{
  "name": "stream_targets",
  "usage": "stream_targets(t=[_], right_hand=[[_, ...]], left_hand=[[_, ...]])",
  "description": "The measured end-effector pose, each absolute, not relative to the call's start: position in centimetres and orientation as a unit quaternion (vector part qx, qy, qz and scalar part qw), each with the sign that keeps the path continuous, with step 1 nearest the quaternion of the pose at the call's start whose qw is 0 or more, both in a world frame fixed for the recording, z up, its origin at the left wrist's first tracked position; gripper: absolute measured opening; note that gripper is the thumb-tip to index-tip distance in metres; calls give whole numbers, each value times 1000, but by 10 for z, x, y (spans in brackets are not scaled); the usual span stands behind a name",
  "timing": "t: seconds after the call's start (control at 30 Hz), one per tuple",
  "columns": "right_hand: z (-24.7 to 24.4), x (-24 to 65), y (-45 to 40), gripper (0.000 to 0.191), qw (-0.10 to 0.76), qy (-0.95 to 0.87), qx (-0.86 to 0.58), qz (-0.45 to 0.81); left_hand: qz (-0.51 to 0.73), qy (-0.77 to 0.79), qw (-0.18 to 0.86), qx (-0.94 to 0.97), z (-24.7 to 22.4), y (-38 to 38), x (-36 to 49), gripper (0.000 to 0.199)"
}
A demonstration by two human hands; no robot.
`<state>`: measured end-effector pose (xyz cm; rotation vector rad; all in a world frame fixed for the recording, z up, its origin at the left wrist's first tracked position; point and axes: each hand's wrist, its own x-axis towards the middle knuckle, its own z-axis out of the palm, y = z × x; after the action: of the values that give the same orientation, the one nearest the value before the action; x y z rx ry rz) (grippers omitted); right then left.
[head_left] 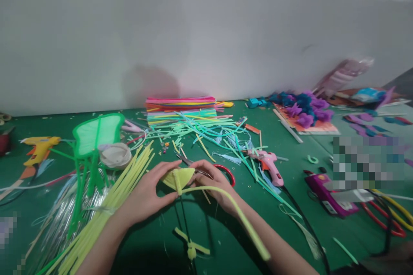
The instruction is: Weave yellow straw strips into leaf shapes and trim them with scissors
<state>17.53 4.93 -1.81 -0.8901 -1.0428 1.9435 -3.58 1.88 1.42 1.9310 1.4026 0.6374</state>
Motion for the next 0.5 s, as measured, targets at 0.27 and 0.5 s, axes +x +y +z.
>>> stream_targets(t=[0.27,0.5], right_hand=[[-31,209,26,23,372,-365,-331,786],[-24,223,18,49,365,-412,-284,786]], left_hand=[[182,523,357,753,9,17,-37,54],[196,513,326,770,7,20,-28,46]])
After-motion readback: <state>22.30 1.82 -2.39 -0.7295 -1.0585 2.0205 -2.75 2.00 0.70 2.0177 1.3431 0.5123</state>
